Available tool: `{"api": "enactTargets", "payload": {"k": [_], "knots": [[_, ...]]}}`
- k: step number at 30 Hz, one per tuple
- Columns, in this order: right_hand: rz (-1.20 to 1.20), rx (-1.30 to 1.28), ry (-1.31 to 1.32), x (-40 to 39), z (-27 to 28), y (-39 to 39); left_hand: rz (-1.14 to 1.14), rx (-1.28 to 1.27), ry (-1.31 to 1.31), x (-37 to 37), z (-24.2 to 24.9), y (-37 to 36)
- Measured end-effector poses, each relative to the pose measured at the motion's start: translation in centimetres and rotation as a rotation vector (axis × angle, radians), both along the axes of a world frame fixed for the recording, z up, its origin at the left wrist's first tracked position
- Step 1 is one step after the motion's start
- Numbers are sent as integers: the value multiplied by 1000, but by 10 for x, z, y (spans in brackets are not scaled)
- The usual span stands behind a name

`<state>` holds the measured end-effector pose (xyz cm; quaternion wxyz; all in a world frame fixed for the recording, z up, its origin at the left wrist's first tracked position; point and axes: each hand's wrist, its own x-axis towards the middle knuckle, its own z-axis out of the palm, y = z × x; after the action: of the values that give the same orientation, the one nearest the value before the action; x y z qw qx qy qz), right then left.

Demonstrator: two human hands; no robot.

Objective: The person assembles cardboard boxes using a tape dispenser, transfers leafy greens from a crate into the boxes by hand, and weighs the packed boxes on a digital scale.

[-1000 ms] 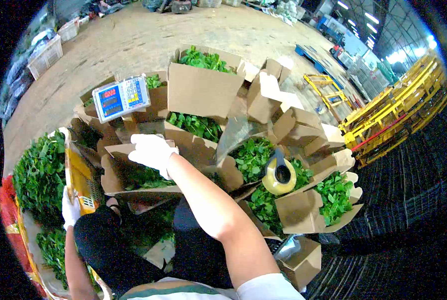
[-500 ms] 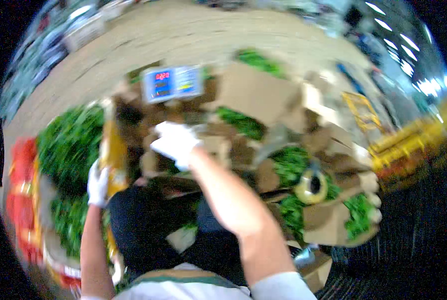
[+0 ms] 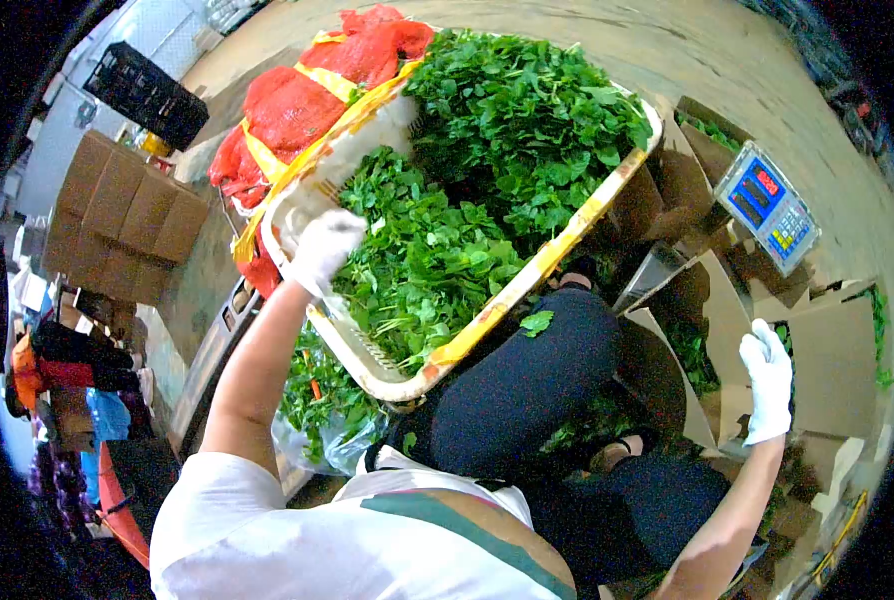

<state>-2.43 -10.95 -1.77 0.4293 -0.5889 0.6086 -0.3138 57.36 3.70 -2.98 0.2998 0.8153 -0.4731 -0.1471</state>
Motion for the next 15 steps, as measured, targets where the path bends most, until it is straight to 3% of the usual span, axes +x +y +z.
{"api": "enactTargets", "payload": {"k": [2,3,5,7,9,12,15], "knots": [[-4,29,36,3,4,1,-178,483,37,-25,0,9],[8,29,39,8,8,4,-188,597,96,-41,-5,15],[-21,50,52,19,14,9,-362,695,-93,-65,-33,17],[-6,60,54,16,13,8,-423,869,-225,-101,-38,10],[-3,68,36,16,11,7,-419,879,-412,-120,-61,7],[32,95,50,14,11,5,-415,973,-509,-132,-67,-4],[83,125,47,15,12,6,-643,1112,-597,-136,-62,-16]]}}
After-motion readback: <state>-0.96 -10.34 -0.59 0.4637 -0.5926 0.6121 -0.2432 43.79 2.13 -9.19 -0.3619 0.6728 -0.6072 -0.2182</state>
